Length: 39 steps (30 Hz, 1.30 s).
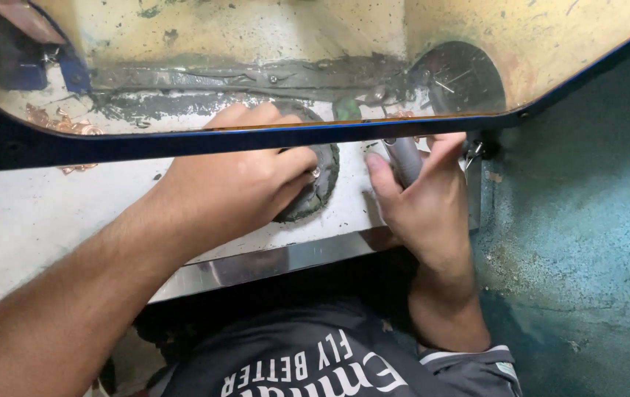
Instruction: Polishing small metal rings using a handheld rotary tool and a stationary polishing wheel inside a protective workshop enclosure.
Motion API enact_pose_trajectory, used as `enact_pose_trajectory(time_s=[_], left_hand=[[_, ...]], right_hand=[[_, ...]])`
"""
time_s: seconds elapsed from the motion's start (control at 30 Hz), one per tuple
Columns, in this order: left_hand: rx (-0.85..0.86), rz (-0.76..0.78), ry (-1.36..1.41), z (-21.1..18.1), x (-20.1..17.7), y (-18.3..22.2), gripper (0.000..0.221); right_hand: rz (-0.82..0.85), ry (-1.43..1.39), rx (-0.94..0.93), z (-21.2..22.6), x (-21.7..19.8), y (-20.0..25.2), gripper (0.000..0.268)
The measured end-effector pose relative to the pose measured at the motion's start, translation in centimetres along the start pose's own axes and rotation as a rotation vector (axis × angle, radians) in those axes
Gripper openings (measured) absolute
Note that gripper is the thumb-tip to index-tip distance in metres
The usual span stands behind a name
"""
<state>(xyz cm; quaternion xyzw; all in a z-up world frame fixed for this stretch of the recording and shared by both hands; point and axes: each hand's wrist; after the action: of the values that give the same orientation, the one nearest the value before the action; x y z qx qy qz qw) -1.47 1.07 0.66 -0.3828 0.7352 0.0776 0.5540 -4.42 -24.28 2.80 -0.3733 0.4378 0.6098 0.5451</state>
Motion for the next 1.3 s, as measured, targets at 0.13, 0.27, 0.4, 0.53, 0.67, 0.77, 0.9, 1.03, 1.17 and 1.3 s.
enact_pose_trajectory(time_s=[0.13, 0.27, 0.4, 0.53, 0.67, 0.77, 0.9, 1.03, 1.17, 1.3], left_hand=[[-0.011, 0.056, -0.057, -0.5, 0.5, -0.3, 0.028], [-0.026, 0.055, -0.093, -0.5, 0.1, -0.2, 0.027], [-0.055, 0.04, -0.144, -0.4, 0.5, -0.5, 0.028], [-0.115, 0.052, 0.018, -0.4, 1.2, -0.7, 0.022], [-0.13, 0.023, 0.032, -0.5, 1.3, -0.8, 0.018], [-0.083, -0.017, -0.134, -0.9, 0.7, -0.6, 0.018], [-0.038, -0.006, -0.214, -0.8, 0.3, -0.7, 0.025], [-0.038, -0.004, -0.228, -0.8, 0.2, -0.9, 0.026], [-0.042, 0.005, -0.225, -1.0, 0.3, -0.8, 0.022], [-0.037, -0.001, -0.245, -1.1, 0.5, -0.9, 0.026]], right_hand=[[-0.08, -0.059, -0.254, -0.8, -0.5, 1.6, 0.042], [-0.117, -0.019, -0.377, -0.9, 0.4, 2.4, 0.029], [-0.254, 0.003, -0.489, -1.3, 0.8, 1.7, 0.027], [-0.254, 0.062, -0.654, -2.8, 1.1, 0.2, 0.032], [-0.115, 0.047, -0.632, -2.6, 1.4, -0.7, 0.031], [-0.078, 0.054, -0.648, -2.5, 1.4, -0.6, 0.03], [-0.091, 0.058, -0.66, -2.0, 1.3, -0.8, 0.03], [-0.102, 0.061, -0.668, -2.2, 1.5, -1.0, 0.026], [-0.086, 0.048, -0.674, -2.5, 1.7, -0.8, 0.026], [-0.091, 0.05, -0.678, -2.4, 1.6, -0.9, 0.026]])
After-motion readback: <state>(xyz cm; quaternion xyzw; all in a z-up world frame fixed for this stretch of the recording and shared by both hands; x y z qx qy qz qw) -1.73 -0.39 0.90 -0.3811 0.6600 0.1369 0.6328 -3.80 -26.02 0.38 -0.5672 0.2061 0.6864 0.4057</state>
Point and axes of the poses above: each hand's wrist, its own y-axis away from the middle knuckle, its own x-axis out of the palm, z = x × y, and after that the axes turned 9 degrees about z, right-handed
